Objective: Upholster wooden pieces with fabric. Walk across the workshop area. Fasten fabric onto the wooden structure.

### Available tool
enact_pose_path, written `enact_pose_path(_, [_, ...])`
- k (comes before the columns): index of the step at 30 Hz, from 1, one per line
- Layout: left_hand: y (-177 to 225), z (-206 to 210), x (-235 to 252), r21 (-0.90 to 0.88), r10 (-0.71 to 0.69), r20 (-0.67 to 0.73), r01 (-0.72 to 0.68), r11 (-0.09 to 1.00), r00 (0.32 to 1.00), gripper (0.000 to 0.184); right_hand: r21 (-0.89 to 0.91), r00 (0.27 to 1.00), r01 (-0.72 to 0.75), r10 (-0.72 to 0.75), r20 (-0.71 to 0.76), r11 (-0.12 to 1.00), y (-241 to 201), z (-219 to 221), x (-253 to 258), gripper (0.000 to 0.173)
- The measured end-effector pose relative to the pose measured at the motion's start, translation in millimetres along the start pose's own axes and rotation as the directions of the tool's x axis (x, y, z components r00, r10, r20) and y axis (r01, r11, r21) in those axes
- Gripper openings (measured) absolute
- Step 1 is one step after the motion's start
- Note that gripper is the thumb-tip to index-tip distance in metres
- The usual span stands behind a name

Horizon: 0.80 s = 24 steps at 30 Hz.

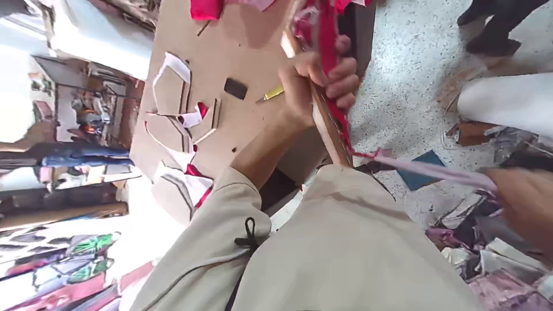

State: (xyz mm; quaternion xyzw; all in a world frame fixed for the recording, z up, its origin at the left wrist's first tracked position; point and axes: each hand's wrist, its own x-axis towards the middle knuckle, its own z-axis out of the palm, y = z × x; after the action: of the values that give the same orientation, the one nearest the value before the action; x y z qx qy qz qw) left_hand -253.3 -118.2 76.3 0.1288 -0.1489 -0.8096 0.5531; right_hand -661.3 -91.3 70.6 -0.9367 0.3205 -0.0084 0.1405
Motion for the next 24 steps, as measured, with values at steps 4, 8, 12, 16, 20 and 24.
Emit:
enact_pose_path(4, [6,-6,-48,-0.015,0.152,-0.055,-0.154,0.988,0.987,0.044,0.395,0.992,0.126,-0.117,-0.048,0.91,-53,23,85,0.093])
enact_pose_path(8, [14,-16,-99,-0.012,0.147,-0.09,-0.149,0.989,0.985,0.043,0.806,0.958,0.223,-0.275,-0.078,0.548,-156,52,153,0.056])
enact_pose_path(12, [44,-53,-156,0.057,0.185,-0.184,-0.177,0.982,0.965,0.041,0.876,0.931,0.202,-0.364,-0.034,0.437,-216,77,183,0.031])
enact_pose_path(16, [70,-102,-203,0.542,0.227,-0.478,0.082,0.837,0.849,0.043,0.763,0.949,0.255,-0.305,-0.08,0.594,-288,126,226,0.034])
enact_pose_path(20, [86,-158,-293,0.81,0.532,-0.586,0.421,0.408,0.611,0.063,0.71,0.979,0.131,-0.203,0.017,0.692,-353,208,311,0.036])
enact_pose_path(24, [79,-215,-403,0.821,0.657,-0.546,0.489,0.294,0.521,0.055,0.676,0.957,-0.117,-0.099,0.273,0.727,-412,265,386,0.034])
